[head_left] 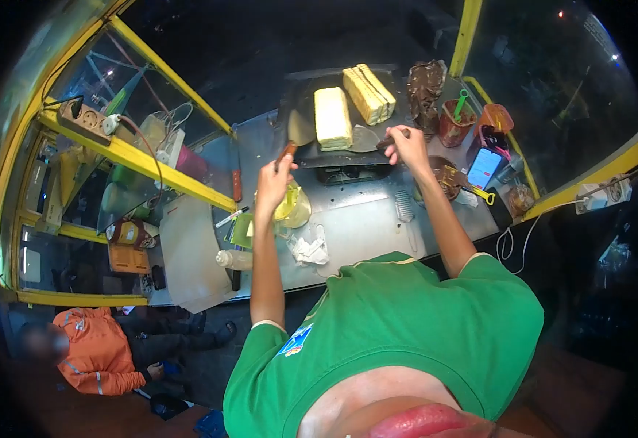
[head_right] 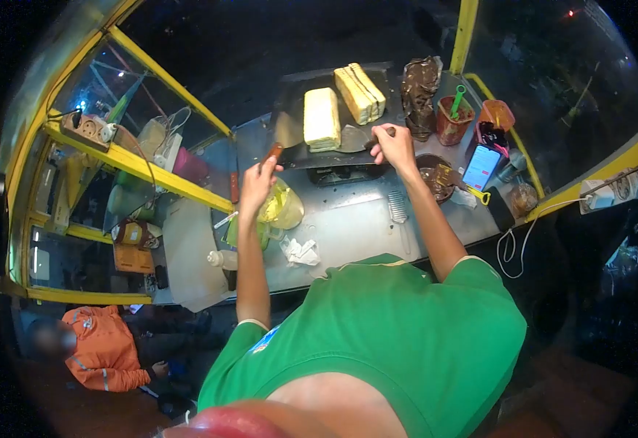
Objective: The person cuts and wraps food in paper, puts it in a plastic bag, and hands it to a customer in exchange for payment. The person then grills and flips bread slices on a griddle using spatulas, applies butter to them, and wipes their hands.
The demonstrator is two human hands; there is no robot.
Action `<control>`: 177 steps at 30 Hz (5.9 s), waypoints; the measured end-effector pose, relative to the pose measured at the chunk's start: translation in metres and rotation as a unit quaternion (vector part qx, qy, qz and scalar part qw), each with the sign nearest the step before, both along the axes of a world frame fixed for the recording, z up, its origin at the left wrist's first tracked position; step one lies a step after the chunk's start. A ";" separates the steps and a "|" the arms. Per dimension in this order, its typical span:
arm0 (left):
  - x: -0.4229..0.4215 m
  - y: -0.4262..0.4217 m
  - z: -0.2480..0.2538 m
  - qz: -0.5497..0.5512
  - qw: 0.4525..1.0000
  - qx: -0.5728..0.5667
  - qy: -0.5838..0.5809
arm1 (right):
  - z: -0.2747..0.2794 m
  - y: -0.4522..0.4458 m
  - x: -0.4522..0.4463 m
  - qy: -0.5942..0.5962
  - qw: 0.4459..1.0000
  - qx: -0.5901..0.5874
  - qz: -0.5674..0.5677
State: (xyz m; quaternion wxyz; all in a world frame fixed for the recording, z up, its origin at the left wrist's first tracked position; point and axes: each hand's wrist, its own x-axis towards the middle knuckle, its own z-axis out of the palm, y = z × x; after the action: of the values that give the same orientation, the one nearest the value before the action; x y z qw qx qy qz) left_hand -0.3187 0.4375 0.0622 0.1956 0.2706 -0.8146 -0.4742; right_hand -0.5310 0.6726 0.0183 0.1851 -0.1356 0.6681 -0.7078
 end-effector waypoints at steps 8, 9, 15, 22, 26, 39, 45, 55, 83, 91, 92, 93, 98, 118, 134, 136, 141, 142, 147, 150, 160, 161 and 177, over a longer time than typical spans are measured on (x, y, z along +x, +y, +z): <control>0.004 -0.004 -0.002 0.002 1.000 -0.004 0.017 | 0.021 -0.060 0.006 0.107 0.994 0.026 -0.005; 0.009 -0.010 -0.002 0.007 1.000 -0.008 0.010 | 0.033 -0.053 0.013 0.216 0.974 0.072 0.013; 0.005 -0.046 -0.015 0.023 0.999 -0.012 0.018 | 0.019 -0.022 0.009 0.131 0.991 0.024 -0.032; 0.001 -0.039 -0.014 -0.074 0.992 -0.073 -0.073 | 0.010 -0.056 -0.003 0.074 0.997 0.014 0.001; 0.007 -0.028 0.002 -0.006 0.999 0.014 -0.043 | 0.046 -0.047 0.019 0.383 0.911 0.146 -0.042; -0.062 -0.033 -0.005 -0.047 0.984 -0.161 -0.055 | 0.043 -0.046 0.007 0.389 0.904 0.175 0.021; -0.048 -0.035 0.007 0.031 0.994 -0.079 -0.064 | 0.041 -0.004 -0.032 0.317 0.932 0.021 -0.173; -0.041 0.037 0.010 0.013 0.962 -0.253 -0.106 | 0.010 -0.008 -0.009 0.395 0.898 0.125 -0.150; 0.174 0.086 -0.212 0.038 0.930 -0.348 -0.110 | 0.007 0.081 0.038 0.285 0.910 0.261 -0.149; 0.215 0.120 -0.178 0.317 0.924 -0.165 0.133 | 0.022 0.083 0.103 0.374 0.920 0.016 -0.114; 0.220 0.131 -0.166 0.335 0.919 -0.124 0.166 | 0.012 0.073 0.118 0.325 0.945 0.017 -0.026; 0.229 0.146 -0.162 0.344 0.921 -0.011 0.180 | -0.009 0.063 0.137 0.292 0.954 0.009 0.075; 0.282 0.229 -0.152 0.310 0.930 0.113 0.162 | -0.051 0.056 0.311 0.220 0.853 0.040 0.471; 0.416 0.415 -0.172 0.188 0.531 0.531 0.633 | -0.122 0.134 0.488 0.490 0.636 -0.110 0.586; 0.390 0.381 -0.264 0.312 0.620 0.557 0.456 | -0.202 0.116 0.388 0.427 0.721 0.149 0.525; 0.385 0.378 -0.289 0.310 0.788 0.479 0.231 | -0.213 0.135 0.364 0.256 0.773 0.251 0.523; 0.422 0.400 -0.366 0.203 0.944 0.203 -0.161 | -0.313 0.215 0.271 0.266 0.711 0.498 0.419; 0.439 0.407 -0.378 0.189 0.925 0.262 -0.198 | -0.325 0.237 0.249 0.242 0.675 0.558 0.418; 0.530 0.465 -0.433 0.227 0.879 0.212 -0.362 | -0.300 0.347 0.195 0.107 0.674 0.646 0.343; 0.541 0.503 -0.420 0.109 0.930 0.032 -0.349 | -0.283 0.376 0.188 0.060 0.667 0.661 0.338; 0.526 0.508 -0.417 0.284 0.875 0.380 -0.100 | -0.298 0.244 0.246 0.239 0.705 0.452 0.491; 0.512 0.499 -0.406 0.309 0.862 0.393 -0.081 | -0.301 0.215 0.249 0.216 0.743 0.383 0.504; 0.539 0.595 -0.398 0.401 0.824 0.372 -0.150 | -0.152 0.075 0.305 -0.076 0.764 0.150 0.623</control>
State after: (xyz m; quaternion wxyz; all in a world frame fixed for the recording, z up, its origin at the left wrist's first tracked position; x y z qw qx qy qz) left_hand 0.2199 1.0324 -0.3357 0.1289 0.6934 -0.4153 -0.5745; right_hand -0.2262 0.7478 -0.1337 0.6534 -0.4386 0.5178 -0.3354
